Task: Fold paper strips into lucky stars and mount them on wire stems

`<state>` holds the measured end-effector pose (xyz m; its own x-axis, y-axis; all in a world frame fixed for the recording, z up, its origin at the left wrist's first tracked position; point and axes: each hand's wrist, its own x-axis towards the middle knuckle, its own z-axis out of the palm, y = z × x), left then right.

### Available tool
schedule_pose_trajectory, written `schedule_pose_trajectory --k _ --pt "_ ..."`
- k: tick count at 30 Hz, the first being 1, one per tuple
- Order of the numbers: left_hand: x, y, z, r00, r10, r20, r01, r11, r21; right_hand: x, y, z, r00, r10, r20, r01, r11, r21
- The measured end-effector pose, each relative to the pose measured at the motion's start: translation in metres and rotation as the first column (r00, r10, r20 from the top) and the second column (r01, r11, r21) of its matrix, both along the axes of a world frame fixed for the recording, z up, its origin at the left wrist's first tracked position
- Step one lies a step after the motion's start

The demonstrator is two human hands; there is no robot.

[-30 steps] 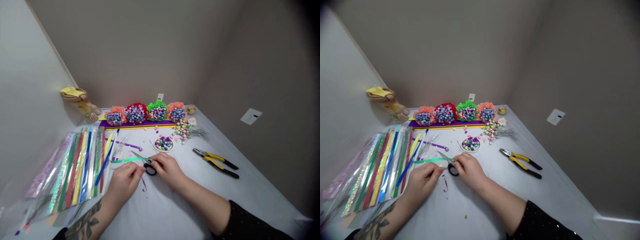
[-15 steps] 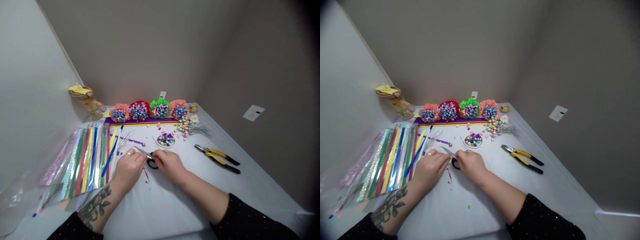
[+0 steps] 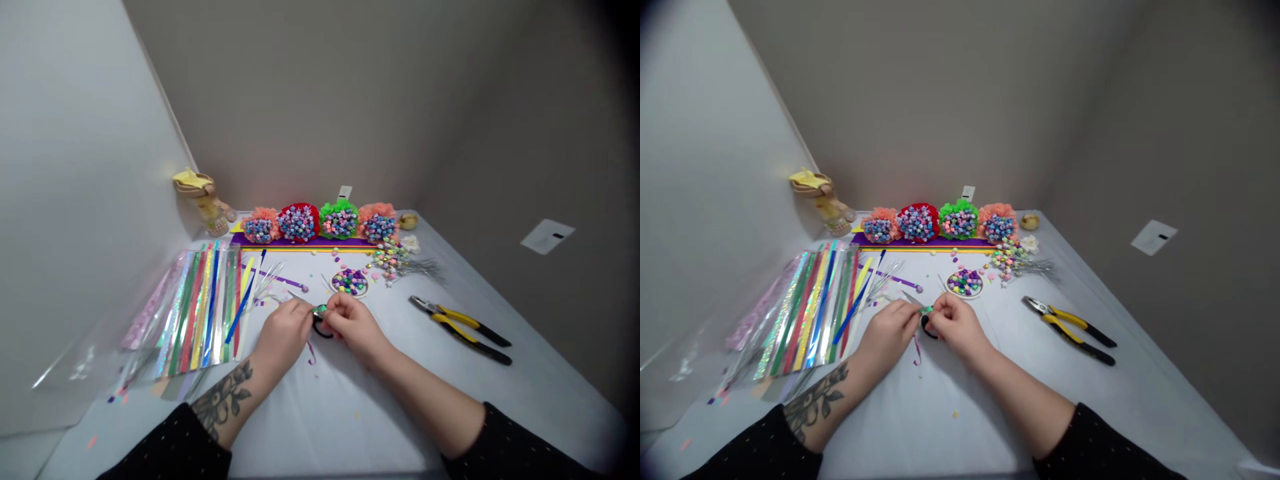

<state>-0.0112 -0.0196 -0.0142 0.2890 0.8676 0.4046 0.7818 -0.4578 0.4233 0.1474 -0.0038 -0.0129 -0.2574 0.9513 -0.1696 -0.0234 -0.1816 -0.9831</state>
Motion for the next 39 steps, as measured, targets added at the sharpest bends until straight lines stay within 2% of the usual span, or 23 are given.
schedule_pose_trajectory --k 2,3,5,7,9,11,15,20,22,24,25,26,27,28,30,31,32,33,35,37,39 --pt "0.001 0.001 0.000 0.972 0.083 0.219 -0.045 0.984 -0.171 -0.002 -0.001 0.002 0.991 0.020 -0.135 -0.035 0.993 -0.112" --pt "0.003 0.002 0.001 0.932 0.144 0.332 -0.048 0.959 -0.281 -0.003 -0.002 0.003 0.985 0.017 -0.175 -0.042 0.989 -0.144" --pt "0.006 0.002 0.002 0.813 0.273 0.515 0.014 0.874 -0.485 -0.003 -0.002 0.004 0.975 0.000 -0.222 -0.039 0.984 -0.171" --pt "0.011 0.002 0.004 0.689 0.367 0.625 0.118 0.794 -0.596 -0.003 -0.002 0.004 0.970 -0.016 -0.241 -0.026 0.985 -0.168" --pt "0.015 0.001 0.005 0.607 0.416 0.677 0.190 0.752 -0.631 -0.002 -0.002 0.004 0.972 -0.024 -0.236 -0.014 0.987 -0.159" --pt "0.017 -0.001 0.006 0.564 0.448 0.694 0.227 0.723 -0.652 -0.002 -0.002 0.004 0.977 -0.034 -0.212 0.002 0.989 -0.150" --pt "0.019 -0.003 0.006 0.531 0.469 0.706 0.280 0.689 -0.669 -0.003 -0.002 0.000 0.985 -0.068 -0.161 0.051 0.993 -0.105" --pt "0.018 -0.002 0.008 0.503 0.470 0.725 0.303 0.690 -0.658 -0.003 -0.002 -0.004 0.989 -0.050 -0.140 0.041 0.997 -0.063" --pt "0.017 -0.001 0.010 0.478 0.484 0.733 0.302 0.693 -0.655 0.001 -0.001 -0.002 0.995 -0.011 -0.100 0.011 1.000 -0.004" --pt "0.015 0.000 0.012 0.433 0.509 0.743 0.315 0.687 -0.655 0.006 0.000 -0.001 1.000 -0.002 0.015 0.000 0.988 0.154" --pt "0.014 0.000 0.013 0.407 0.524 0.748 0.328 0.680 -0.655 0.008 0.000 0.000 0.996 -0.018 0.093 -0.009 0.959 0.284" --pt "0.013 0.000 0.014 0.380 0.538 0.753 0.344 0.674 -0.654 0.011 0.001 0.000 0.985 -0.048 0.168 -0.031 0.899 0.438" --pt "0.012 0.000 0.015 0.357 0.549 0.756 0.364 0.663 -0.654 0.012 0.001 0.000 0.969 -0.084 0.232 -0.071 0.806 0.588" --pt "0.011 0.000 0.015 0.341 0.558 0.757 0.388 0.649 -0.654 0.013 0.001 0.000 0.953 -0.118 0.278 -0.122 0.690 0.714" --pt "0.009 0.000 0.015 0.326 0.567 0.756 0.453 0.609 -0.652 0.012 0.000 0.000 0.928 -0.179 0.326 -0.213 0.463 0.860" --pt "0.008 -0.001 0.014 0.325 0.568 0.756 0.489 0.584 -0.648 0.011 -0.001 0.000 0.918 -0.205 0.340 -0.244 0.383 0.891" --pt "0.007 -0.001 0.013 0.327 0.566 0.757 0.519 0.561 -0.644 0.009 -0.002 0.000 0.910 -0.224 0.348 -0.267 0.325 0.907" --pt "0.007 0.000 0.013 0.330 0.563 0.758 0.539 0.547 -0.641 0.008 -0.003 0.001 0.907 -0.229 0.353 -0.284 0.286 0.915" --pt "0.005 0.002 0.011 0.334 0.554 0.763 0.531 0.558 -0.638 0.006 -0.005 0.002 0.913 -0.203 0.353 -0.304 0.238 0.922" --pt "0.001 0.006 0.010 0.332 0.547 0.768 0.468 0.611 -0.638 0.006 -0.007 0.004 0.913 -0.140 0.383 -0.346 0.232 0.909" --pt "-0.004 0.013 0.008 0.345 0.538 0.769 0.368 0.676 -0.638 0.006 -0.010 0.006 0.882 -0.039 0.469 -0.445 0.254 0.859"
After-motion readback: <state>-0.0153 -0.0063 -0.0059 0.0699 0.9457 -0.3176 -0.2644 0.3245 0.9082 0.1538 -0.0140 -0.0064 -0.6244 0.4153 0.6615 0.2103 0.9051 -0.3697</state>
